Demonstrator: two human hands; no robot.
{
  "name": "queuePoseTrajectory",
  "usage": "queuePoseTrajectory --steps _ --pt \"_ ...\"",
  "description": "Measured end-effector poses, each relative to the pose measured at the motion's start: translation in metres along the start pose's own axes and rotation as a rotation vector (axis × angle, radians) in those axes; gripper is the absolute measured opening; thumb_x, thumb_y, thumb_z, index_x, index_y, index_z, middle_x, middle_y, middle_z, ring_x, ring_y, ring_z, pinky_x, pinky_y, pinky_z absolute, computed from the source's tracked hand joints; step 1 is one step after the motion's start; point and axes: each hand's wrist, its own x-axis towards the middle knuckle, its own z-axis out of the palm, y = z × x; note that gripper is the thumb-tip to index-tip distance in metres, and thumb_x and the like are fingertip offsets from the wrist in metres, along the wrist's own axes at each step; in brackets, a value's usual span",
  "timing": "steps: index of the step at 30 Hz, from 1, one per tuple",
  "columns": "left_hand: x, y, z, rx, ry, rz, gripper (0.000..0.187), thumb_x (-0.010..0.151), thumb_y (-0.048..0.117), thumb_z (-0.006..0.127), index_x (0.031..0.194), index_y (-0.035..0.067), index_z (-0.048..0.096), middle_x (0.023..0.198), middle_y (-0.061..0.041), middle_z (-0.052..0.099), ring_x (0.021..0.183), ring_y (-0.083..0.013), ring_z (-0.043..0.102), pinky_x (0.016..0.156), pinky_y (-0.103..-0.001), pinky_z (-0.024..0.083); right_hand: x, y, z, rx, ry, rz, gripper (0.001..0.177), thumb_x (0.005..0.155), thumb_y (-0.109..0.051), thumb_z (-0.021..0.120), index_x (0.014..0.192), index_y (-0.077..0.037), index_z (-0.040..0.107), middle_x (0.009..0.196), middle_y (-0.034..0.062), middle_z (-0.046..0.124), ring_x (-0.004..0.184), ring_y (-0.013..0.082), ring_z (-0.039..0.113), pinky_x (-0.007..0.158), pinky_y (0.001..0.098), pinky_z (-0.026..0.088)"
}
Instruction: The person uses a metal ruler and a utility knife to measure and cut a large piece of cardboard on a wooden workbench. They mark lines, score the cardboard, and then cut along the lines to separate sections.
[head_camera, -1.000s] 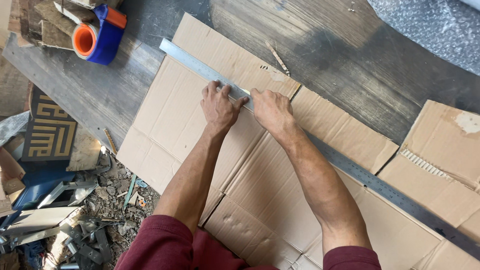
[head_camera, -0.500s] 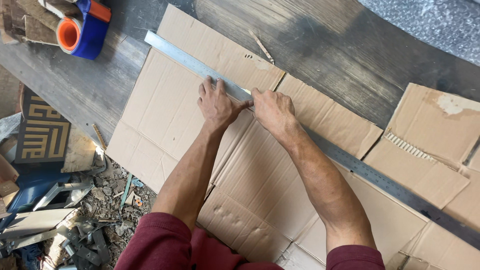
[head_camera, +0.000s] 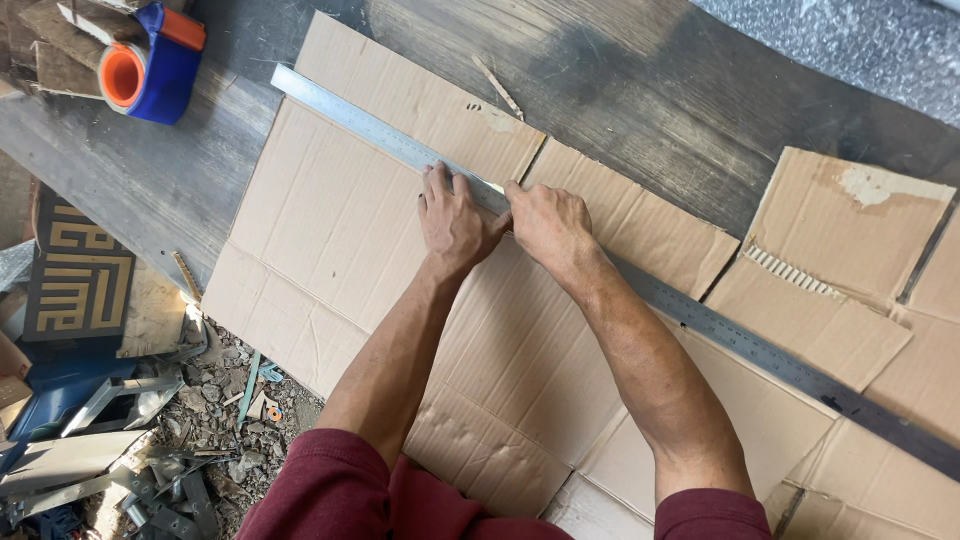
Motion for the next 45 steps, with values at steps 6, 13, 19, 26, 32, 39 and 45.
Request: queuePoseTrajectory --steps 6,13,19,26,32,39,45 --pt "-0.010 0.007 -0.007 -0.058 -0.024 -0.023 0.109 0.077 0.081 0.069 0.142 -0.004 0.047 0.154 -0.028 0.029 0.151 -0.0489 0.025 0.118 -0.062 0.034 -0.022 0.008 -0.002 -0.020 -0.020 0.022 0.028 0.099 -0.012 0.041 0.118 -0.011 0.061 0.086 0.0223 0.073 0.089 0.0453 0.075 0.075 0.0604 0.060" --pt "-0.010 0.006 0.009 0.021 0.050 0.039 0.078 0.086 0.078 0.064 0.119 0.007 0.065 0.134 -0.020 0.047 0.140 -0.0431 0.043 0.108 -0.059 0.046 -0.038 0.016 -0.010 0.006 -0.050 0.046 0.029 0.100 -0.014 0.039 0.120 -0.011 0.059 0.086 0.0234 0.073 0.088 0.0458 0.075 0.077 0.0605 0.060" --pt "-0.013 0.008 0.084 0.128 0.104 0.096 0.056 0.085 0.064 0.068 0.105 0.011 0.069 0.117 -0.009 0.049 0.127 -0.0325 0.056 0.092 -0.046 0.056 -0.031 0.022 0.005 -0.025 -0.032 0.036 0.029 0.099 -0.013 0.040 0.121 -0.012 0.060 0.084 0.0217 0.073 0.087 0.0449 0.075 0.074 0.0593 0.060" --pt "-0.047 0.054 0.021 0.224 -0.082 0.061 0.098 0.072 0.062 0.085 0.141 0.001 0.052 0.144 -0.027 0.039 0.148 -0.0445 0.034 0.110 -0.054 0.043 -0.047 0.021 -0.009 -0.003 -0.035 0.046 0.034 0.099 -0.010 0.041 0.128 -0.011 0.059 0.087 0.0230 0.073 0.089 0.0453 0.075 0.078 0.0612 0.060" --pt "-0.048 0.058 0.021 0.060 -0.028 0.032 0.118 0.066 0.081 0.079 0.144 -0.002 0.048 0.141 -0.026 0.039 0.146 -0.0483 0.032 0.111 -0.060 0.038 -0.078 0.040 -0.007 -0.043 -0.069 0.108 0.027 0.100 -0.017 0.046 0.124 -0.014 0.058 0.086 0.0220 0.072 0.088 0.0450 0.075 0.077 0.0587 0.060" --pt "-0.053 0.054 0.073 0.029 0.085 0.112 0.075 0.073 0.063 0.082 0.121 0.009 0.062 0.127 -0.011 0.046 0.133 -0.0381 0.046 0.100 -0.056 0.045 -0.090 0.040 -0.004 -0.025 0.010 0.122 0.026 0.102 -0.012 0.046 0.125 -0.015 0.059 0.081 0.0189 0.071 0.081 0.0399 0.076 0.070 0.0538 0.061" --pt "-0.077 0.078 0.068 0.068 0.180 0.172 0.023 0.093 0.029 0.067 0.112 0.016 0.068 0.128 -0.007 0.049 0.136 -0.0344 0.049 0.097 -0.052 0.047 -0.081 0.054 0.027 -0.054 0.072 0.098 0.034 0.100 -0.013 0.046 0.131 -0.016 0.059 0.077 0.0176 0.069 0.075 0.0380 0.076 0.066 0.0535 0.061"
